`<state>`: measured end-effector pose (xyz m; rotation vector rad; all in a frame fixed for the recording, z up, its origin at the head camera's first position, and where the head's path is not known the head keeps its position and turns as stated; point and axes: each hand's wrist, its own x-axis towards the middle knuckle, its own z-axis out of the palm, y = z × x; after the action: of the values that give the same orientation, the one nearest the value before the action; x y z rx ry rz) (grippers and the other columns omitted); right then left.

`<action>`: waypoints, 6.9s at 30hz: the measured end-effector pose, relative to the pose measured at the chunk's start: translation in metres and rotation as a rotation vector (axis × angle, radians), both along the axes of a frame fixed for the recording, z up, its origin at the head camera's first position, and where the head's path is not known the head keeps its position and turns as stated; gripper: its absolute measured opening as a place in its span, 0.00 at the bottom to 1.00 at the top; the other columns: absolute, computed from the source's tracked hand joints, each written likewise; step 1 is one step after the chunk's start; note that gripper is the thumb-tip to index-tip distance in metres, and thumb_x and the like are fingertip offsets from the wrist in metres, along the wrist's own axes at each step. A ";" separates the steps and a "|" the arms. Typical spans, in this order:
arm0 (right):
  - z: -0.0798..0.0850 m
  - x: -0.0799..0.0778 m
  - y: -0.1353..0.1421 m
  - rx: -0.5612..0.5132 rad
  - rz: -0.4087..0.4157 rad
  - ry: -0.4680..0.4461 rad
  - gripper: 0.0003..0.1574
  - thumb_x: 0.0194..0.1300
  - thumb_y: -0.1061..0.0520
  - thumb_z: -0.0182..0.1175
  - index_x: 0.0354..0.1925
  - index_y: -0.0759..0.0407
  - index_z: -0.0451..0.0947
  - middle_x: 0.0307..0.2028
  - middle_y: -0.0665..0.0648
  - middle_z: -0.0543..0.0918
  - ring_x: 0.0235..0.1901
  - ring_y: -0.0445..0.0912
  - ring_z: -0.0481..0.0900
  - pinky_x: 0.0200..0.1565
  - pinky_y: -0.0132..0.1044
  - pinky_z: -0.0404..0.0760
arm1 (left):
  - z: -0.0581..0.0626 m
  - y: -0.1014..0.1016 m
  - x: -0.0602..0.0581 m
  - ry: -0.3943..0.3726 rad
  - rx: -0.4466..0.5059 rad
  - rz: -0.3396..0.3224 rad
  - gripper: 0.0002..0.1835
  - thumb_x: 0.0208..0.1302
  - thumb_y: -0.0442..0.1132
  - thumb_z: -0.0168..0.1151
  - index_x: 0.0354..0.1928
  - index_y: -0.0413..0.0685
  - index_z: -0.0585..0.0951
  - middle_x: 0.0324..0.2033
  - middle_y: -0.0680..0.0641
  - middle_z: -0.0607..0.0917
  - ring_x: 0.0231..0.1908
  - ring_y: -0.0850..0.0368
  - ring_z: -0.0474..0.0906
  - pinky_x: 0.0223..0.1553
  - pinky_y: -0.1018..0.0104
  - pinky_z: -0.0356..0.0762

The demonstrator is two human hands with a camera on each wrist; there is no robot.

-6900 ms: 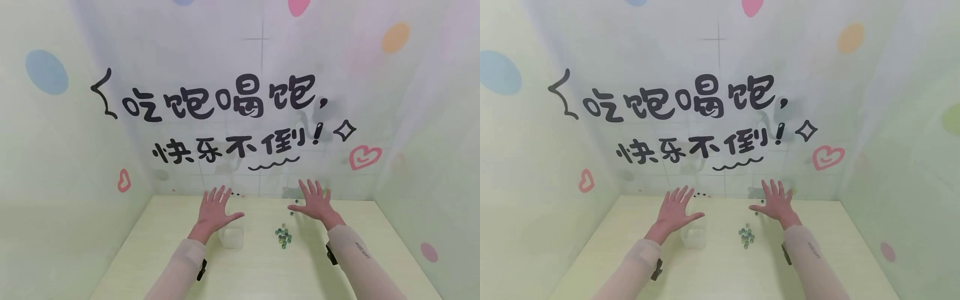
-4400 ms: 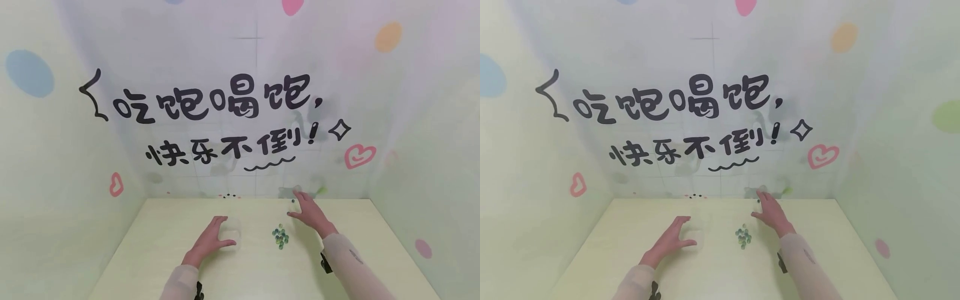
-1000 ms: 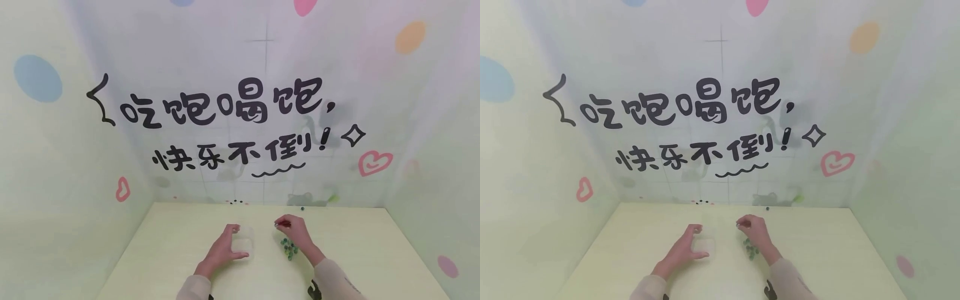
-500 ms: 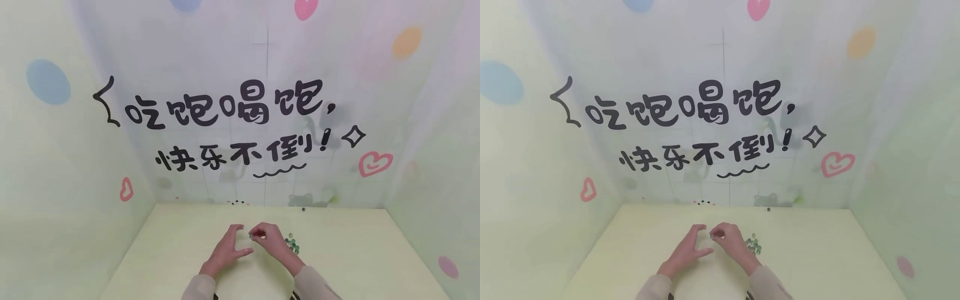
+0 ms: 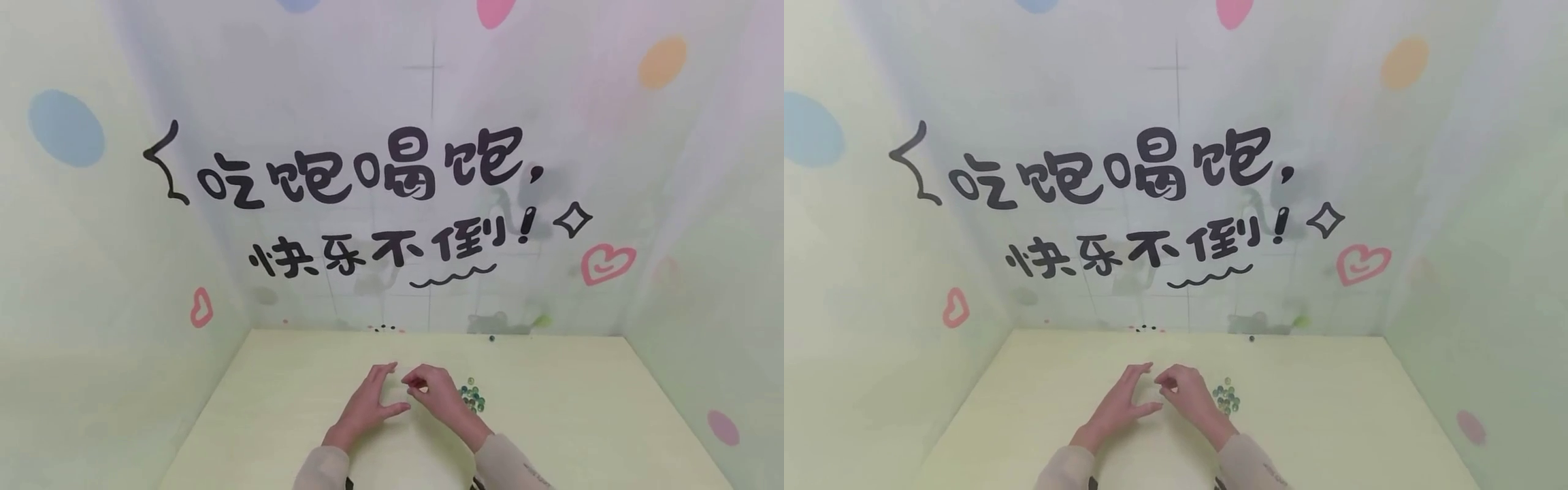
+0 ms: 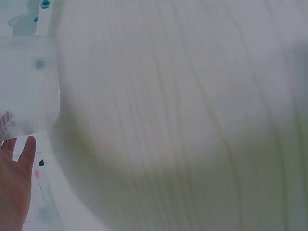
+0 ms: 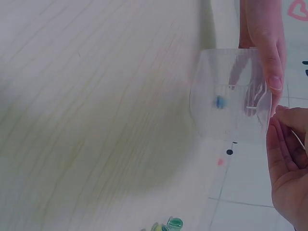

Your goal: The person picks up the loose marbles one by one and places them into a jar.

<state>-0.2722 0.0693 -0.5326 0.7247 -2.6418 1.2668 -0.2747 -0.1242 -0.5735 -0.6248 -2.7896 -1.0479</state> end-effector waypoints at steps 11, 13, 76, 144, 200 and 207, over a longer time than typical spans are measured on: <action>0.008 -0.002 0.014 -0.009 -0.029 0.040 0.09 0.60 0.70 0.66 0.40 0.63 0.85 0.37 0.58 0.88 0.36 0.47 0.86 0.41 0.33 0.86 | 0.002 0.000 -0.002 -0.012 -0.015 0.009 0.44 0.58 0.59 0.70 0.72 0.53 0.65 0.64 0.47 0.72 0.63 0.45 0.74 0.59 0.46 0.77; 0.010 -0.003 0.019 -0.012 -0.042 0.043 0.09 0.60 0.70 0.67 0.40 0.63 0.85 0.37 0.58 0.88 0.36 0.47 0.86 0.41 0.34 0.86 | 0.002 0.000 -0.002 -0.019 -0.013 0.004 0.44 0.58 0.59 0.70 0.72 0.52 0.64 0.64 0.47 0.72 0.64 0.45 0.74 0.60 0.46 0.77; 0.005 -0.031 0.127 -0.130 -0.416 -0.023 0.12 0.59 0.68 0.68 0.43 0.68 0.84 0.41 0.67 0.87 0.42 0.56 0.85 0.46 0.41 0.86 | -0.005 -0.001 -0.004 -0.035 0.039 0.023 0.44 0.56 0.59 0.71 0.71 0.53 0.64 0.65 0.49 0.72 0.64 0.47 0.74 0.60 0.47 0.77; -0.028 -0.084 0.152 -0.166 -0.501 0.009 0.17 0.60 0.67 0.66 0.48 0.72 0.79 0.44 0.71 0.83 0.45 0.61 0.82 0.50 0.50 0.83 | -0.005 -0.004 -0.007 -0.004 0.004 0.010 0.45 0.54 0.60 0.73 0.70 0.52 0.66 0.64 0.48 0.73 0.64 0.47 0.73 0.61 0.48 0.76; -0.056 -0.120 0.147 -0.258 -0.686 -0.250 0.13 0.63 0.66 0.64 0.46 0.69 0.83 0.44 0.69 0.86 0.43 0.57 0.82 0.41 0.32 0.76 | -0.005 -0.002 -0.007 -0.032 0.021 0.033 0.45 0.52 0.57 0.75 0.70 0.54 0.66 0.64 0.51 0.73 0.65 0.48 0.73 0.60 0.48 0.77; -0.050 -0.114 0.146 -0.239 -0.661 -0.276 0.15 0.64 0.65 0.61 0.49 0.69 0.83 0.46 0.69 0.86 0.46 0.58 0.82 0.44 0.34 0.78 | -0.004 -0.001 -0.008 -0.044 0.050 0.041 0.45 0.51 0.57 0.76 0.70 0.56 0.67 0.64 0.52 0.72 0.64 0.49 0.74 0.60 0.49 0.77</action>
<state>-0.3858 0.2149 -0.5825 -0.3629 -2.5055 1.4860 -0.2824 -0.1248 -0.5772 -0.5435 -2.7910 -1.1324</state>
